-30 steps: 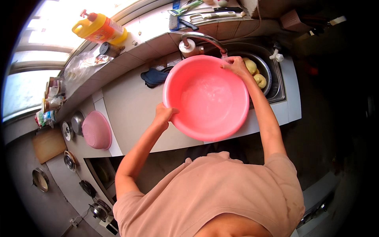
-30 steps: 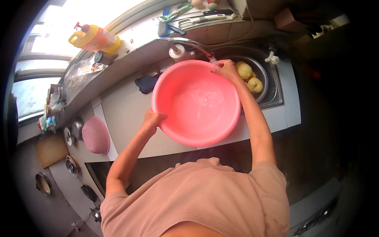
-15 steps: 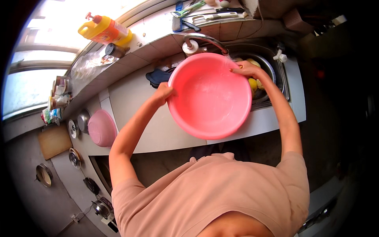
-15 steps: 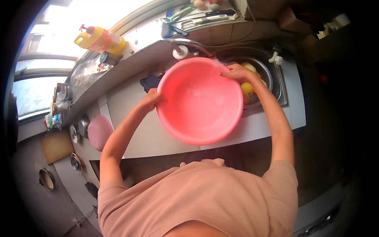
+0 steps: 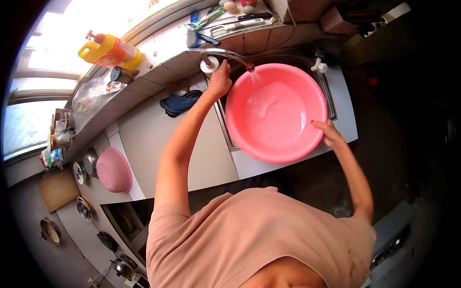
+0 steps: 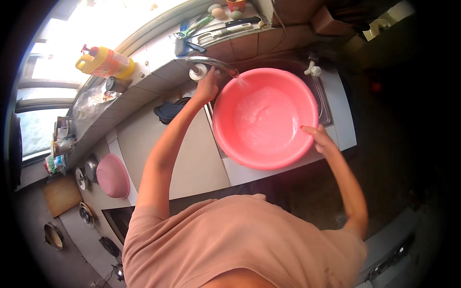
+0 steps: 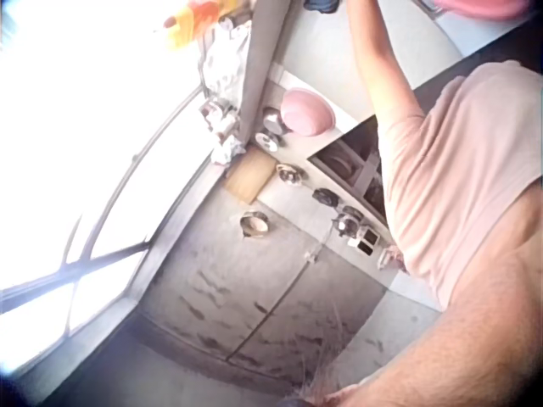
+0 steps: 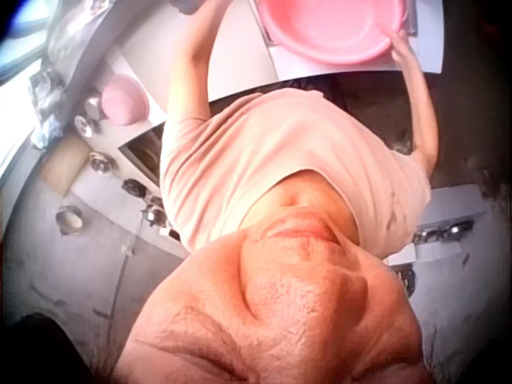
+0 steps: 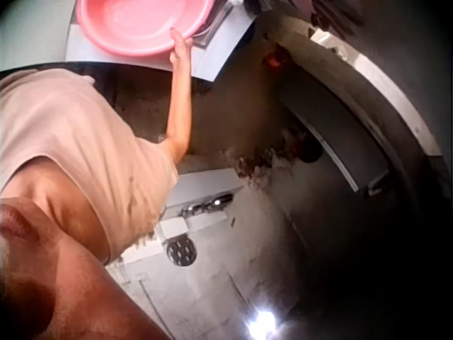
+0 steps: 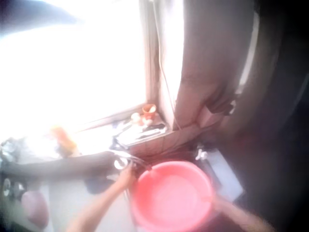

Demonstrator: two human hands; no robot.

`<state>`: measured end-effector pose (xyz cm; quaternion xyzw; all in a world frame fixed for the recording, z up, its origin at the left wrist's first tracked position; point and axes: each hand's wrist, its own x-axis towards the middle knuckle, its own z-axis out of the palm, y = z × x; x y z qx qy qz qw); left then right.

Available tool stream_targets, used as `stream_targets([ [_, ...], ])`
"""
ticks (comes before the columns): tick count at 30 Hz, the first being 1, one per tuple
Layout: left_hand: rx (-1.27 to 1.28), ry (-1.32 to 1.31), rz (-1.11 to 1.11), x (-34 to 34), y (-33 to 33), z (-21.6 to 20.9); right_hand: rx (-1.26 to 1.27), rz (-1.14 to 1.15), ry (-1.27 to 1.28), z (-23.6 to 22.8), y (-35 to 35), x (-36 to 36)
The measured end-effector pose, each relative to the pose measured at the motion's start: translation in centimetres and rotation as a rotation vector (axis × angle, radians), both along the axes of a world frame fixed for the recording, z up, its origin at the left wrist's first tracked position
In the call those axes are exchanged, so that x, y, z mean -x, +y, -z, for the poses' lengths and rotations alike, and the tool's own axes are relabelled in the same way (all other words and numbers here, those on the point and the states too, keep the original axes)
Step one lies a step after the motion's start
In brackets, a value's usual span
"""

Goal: The person washes a pink plastic basin with a yellow sponge and dish soap, rinses it thoroughly under the tap, and then washes several yellow fruits one by one in the sink. The washed fruits are placed into the clean pink basin.

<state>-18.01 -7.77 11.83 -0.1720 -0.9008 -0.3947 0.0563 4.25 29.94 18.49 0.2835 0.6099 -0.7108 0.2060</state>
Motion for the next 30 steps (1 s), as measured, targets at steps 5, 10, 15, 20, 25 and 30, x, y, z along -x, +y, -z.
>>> stream_targets([
  [5, 0.182, -0.156, 0.123, 1.3, 0.6, -1.3, -0.029, 0.080, 0.088, 2.4, -3.3, 0.2],
  [10, 0.161, -0.060, 0.151, 1.0, 0.2, -0.8, -0.102, 0.134, 0.109, 1.7, 0.2, 0.2],
  [15, 0.186, 0.036, 0.191, -2.9, -0.7, 2.4, -0.103, 0.187, 0.085, 1.0, -0.6, -2.7],
  [20, 0.069, -0.133, -0.002, -7.2, 0.7, 6.4, -0.141, 0.214, 0.103, 0.3, -0.4, -2.0],
  [25, -0.631, -1.200, -0.350, -13.2, 5.9, 3.2, -0.345, 0.170, 0.228, -3.5, -0.1, -1.6],
  [30, -1.090, -1.133, -0.328, -15.9, 10.2, 7.9, -0.662, -0.021, 0.411, -4.9, 0.1, -0.7],
])
